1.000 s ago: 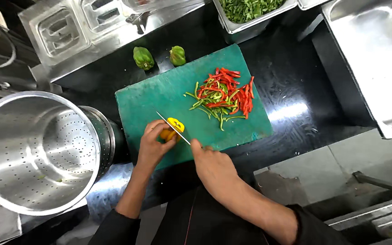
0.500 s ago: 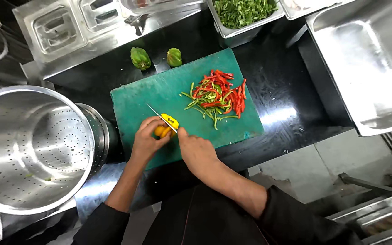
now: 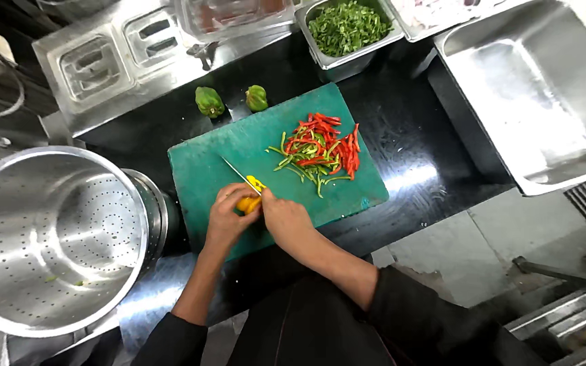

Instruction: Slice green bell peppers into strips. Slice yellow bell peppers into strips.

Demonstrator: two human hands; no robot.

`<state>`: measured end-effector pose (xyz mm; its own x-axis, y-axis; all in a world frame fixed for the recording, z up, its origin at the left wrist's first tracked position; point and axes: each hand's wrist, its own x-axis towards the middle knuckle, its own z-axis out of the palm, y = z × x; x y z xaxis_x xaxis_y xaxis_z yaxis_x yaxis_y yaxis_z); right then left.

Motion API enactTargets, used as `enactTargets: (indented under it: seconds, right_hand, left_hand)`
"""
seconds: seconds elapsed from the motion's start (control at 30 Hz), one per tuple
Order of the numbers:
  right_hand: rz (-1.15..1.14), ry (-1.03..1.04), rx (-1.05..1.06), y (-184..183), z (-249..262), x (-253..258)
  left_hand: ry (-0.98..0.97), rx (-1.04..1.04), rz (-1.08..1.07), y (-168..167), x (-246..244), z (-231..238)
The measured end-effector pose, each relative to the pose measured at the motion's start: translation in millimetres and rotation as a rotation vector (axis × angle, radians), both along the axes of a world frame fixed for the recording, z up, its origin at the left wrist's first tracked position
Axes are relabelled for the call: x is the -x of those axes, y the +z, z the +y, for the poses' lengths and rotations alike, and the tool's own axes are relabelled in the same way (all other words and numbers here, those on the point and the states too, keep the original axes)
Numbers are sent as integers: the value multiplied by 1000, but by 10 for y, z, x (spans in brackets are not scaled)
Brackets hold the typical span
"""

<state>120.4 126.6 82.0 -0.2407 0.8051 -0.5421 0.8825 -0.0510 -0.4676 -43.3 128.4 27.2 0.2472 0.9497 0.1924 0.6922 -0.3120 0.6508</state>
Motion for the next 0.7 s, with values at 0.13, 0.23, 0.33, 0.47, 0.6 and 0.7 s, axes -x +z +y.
enactTargets:
  seconds: [0.13, 0.23, 0.33, 0.47, 0.6, 0.7]
  right_hand:
    - [-65, 49, 72, -72, -334, -388]
    - [-49, 32, 242, -92, -339, -662]
    - [-65, 0, 230, -119, -335, -779]
    - [-84, 14, 250, -95, -356, -781]
    - [-86, 14, 258, -104, -349, -785]
    - [-95, 5, 249, -126, -363, -771]
  left_hand:
    - [58, 2, -101, -120, 44, -15]
    - [79, 13, -231, -237, 132, -44]
    - [82, 55, -309, -261, 203, -101]
    - [63, 75, -320, -199, 350, -148]
    - [140, 133, -355, -104, 429, -256]
    - [185, 194, -227, -32, 492, -330]
